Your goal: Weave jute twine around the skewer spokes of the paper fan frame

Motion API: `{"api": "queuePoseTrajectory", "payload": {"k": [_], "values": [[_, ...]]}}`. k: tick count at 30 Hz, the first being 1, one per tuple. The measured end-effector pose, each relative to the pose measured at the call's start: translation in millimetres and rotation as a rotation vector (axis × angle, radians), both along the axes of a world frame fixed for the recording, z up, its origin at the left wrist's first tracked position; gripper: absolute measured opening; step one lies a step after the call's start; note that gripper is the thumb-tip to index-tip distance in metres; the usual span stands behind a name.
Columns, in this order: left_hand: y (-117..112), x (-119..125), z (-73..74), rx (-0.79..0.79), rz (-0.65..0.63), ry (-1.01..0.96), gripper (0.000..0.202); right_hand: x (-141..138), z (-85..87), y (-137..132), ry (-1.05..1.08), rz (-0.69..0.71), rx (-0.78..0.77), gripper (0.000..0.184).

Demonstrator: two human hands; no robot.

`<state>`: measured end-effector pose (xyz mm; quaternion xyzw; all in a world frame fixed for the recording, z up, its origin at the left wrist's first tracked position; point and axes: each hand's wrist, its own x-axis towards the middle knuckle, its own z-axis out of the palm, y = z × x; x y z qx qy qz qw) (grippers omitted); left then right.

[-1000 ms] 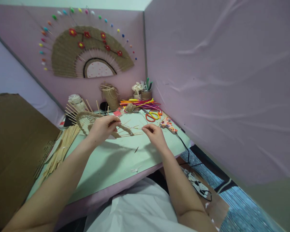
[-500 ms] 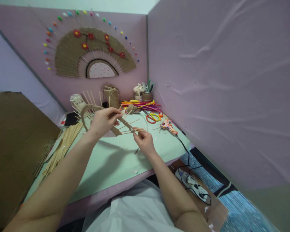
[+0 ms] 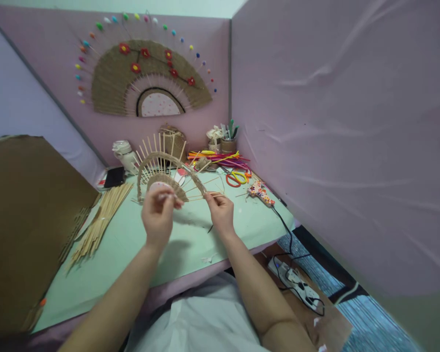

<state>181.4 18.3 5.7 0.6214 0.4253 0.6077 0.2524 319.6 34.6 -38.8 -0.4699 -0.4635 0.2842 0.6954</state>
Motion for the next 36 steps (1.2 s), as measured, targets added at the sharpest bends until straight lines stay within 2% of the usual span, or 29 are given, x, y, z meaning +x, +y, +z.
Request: {"api": "queuePoseTrajectory", "payload": {"k": [3,5,6,9,11,13,17,20,25,31,36], "values": [[-19.0,3.7,-44.7,-0.461,-0.122,-0.479,0.019,0.7,-1.3,-1.5,-0.006,-0.002,-0.018,0.029],[-15.4,5.8,-58.1,-0.778,-0.307,-0.803,0.014,0.9,-2.5,-2.6,-0.002,0.001,-0.023,0.029],[-9.7,6.9,-59.2,-0.854,-0.419,-0.928,0.013,0.8,-3.1,-3.0,0.002,0.004,-0.023,0.029],[13.9,12.3,-50.3,-0.849,-0.668,-1.143,0.022,0.6,-5.9,-2.9,0.021,0.01,-0.025,0.03],[28.8,18.0,-44.2,-0.735,-0.702,-1.211,0.025,0.9,-8.8,-1.4,0.042,0.006,-0.038,0.031],[39.8,24.3,-42.8,-0.646,-0.708,-1.198,0.026,1.9,-12.2,1.6,0.055,0.001,-0.061,0.035],[49.4,30.1,-44.1,-0.64,-0.687,-1.062,0.038,2.9,-17.3,9.9,0.098,0.017,-0.113,0.041],[49.5,24.9,-38.6,-0.621,-0.669,-0.977,0.052,-2.8,-17.5,16.0,0.215,0.095,-0.132,0.041],[49.6,6.4,-29.5,-0.533,-0.644,-0.822,0.058,-26.0,-16.0,21.8,0.399,0.232,-0.16,0.038],[59.4,-14.6,-33.2,-0.49,-0.657,-0.739,0.063,-40.7,-20.8,23.8,0.378,0.298,-0.207,0.039],[63.4,-28.0,-21.4,-0.42,-0.662,-0.693,0.061,-42.7,-23.3,20.7,0.297,0.316,-0.218,0.04]]}}
